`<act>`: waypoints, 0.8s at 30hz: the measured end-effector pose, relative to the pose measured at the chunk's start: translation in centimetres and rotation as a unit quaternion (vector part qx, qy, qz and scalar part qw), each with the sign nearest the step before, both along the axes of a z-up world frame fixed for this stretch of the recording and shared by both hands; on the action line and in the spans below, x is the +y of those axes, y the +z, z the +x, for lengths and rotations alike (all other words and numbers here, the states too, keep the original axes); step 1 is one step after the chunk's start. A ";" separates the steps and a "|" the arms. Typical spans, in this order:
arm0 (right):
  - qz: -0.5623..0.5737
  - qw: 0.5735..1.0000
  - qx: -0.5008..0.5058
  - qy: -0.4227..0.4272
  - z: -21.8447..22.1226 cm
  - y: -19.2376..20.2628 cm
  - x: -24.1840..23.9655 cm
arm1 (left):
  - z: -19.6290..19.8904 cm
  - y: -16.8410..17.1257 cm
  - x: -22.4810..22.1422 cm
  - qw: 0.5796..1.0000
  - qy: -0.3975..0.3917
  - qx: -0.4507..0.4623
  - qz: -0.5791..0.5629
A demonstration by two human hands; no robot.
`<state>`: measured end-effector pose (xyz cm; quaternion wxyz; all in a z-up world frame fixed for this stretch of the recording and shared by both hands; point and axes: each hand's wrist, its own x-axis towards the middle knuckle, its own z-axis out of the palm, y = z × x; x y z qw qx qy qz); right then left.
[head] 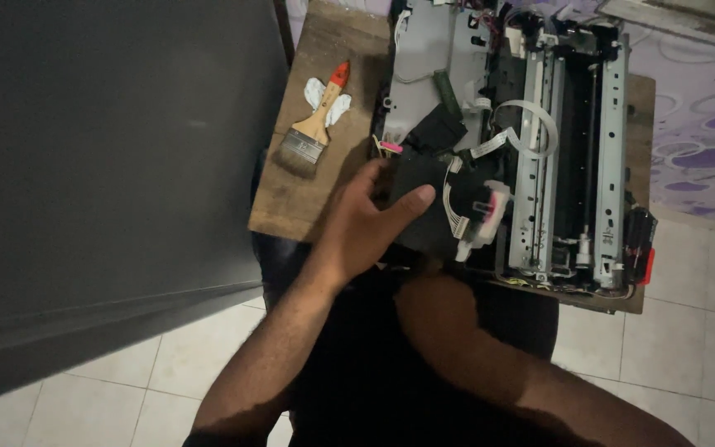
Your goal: Repairing a printer by manipulating the ink carriage and internal ribbon cables.
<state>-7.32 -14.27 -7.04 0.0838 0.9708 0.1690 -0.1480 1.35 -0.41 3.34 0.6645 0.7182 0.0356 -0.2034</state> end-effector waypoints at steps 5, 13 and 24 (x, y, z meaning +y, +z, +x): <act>0.035 0.998 -0.044 -0.037 -0.9 -4.2 -0.4 | 0.5 0.1 0.2 0.999 -0.010 0.030 -0.013; 0.111 0.990 -0.007 -0.088 0.4 0.4 0.6 | 0.7 -0.3 0.3 0.999 -0.006 0.052 0.001; 0.031 0.989 0.071 -0.129 0.5 -1.9 0.4 | 0.7 0.6 0.1 0.996 -0.009 0.074 0.058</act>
